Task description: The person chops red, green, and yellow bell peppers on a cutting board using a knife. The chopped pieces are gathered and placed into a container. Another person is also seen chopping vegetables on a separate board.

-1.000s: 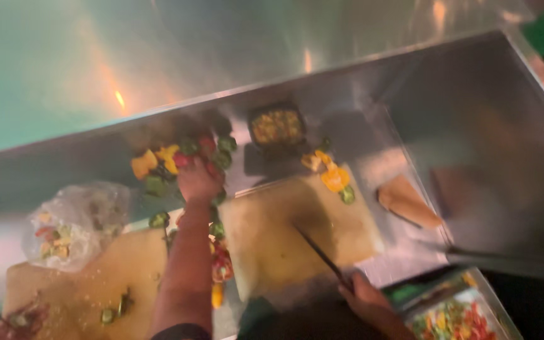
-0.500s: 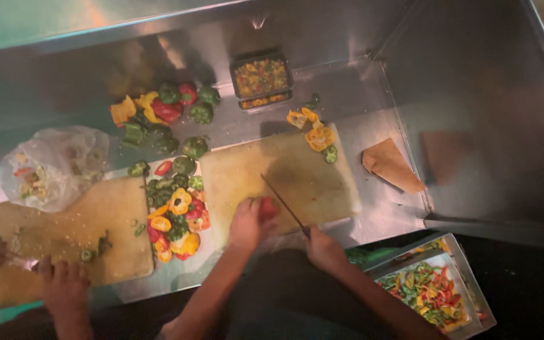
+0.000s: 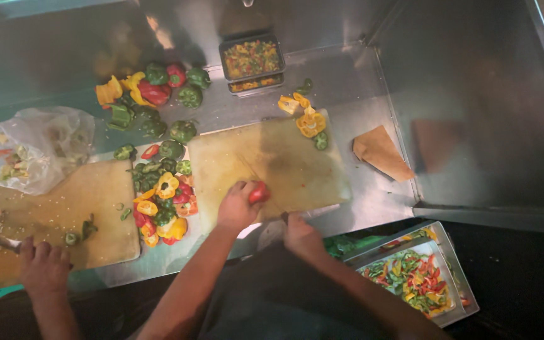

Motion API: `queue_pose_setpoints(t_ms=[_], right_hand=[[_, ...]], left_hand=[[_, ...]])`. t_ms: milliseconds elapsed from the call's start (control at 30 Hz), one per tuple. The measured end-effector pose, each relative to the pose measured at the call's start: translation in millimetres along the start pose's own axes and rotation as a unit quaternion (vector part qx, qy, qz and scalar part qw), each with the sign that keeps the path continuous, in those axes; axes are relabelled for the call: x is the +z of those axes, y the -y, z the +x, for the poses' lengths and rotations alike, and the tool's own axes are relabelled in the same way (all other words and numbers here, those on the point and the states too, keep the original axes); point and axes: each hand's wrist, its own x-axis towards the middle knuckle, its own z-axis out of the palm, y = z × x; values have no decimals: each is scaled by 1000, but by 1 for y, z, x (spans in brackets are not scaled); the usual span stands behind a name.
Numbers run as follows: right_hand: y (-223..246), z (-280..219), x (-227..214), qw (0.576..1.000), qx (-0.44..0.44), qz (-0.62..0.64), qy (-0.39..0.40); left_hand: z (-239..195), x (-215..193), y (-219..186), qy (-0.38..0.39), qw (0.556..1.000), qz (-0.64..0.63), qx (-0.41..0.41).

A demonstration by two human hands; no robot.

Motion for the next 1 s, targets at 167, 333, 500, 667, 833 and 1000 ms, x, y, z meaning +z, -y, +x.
queue_pose_setpoints(t_ms=[167,333,500,667,833,1000], right_hand=[[13,3,-8,998,41,36,38],[26,1,-21,996,26,86,-15],[22,6,-35,807,244,521,133],[7,14,-45,708,278,637,123],[8,11,-51,964,109,241,-19],[28,3,-54,996,61,70,-13]], left_hand=[[1,-3,-5,10,1000,14,-8],[1,-4,-5,12,1000,14,-10],[1,-5,-5,31,999,24,-29],[-1,0,-2,10,999,32,-7],[-2,7,4,-7,999,45,14],[-1,8,5,-8,999,36,11]])
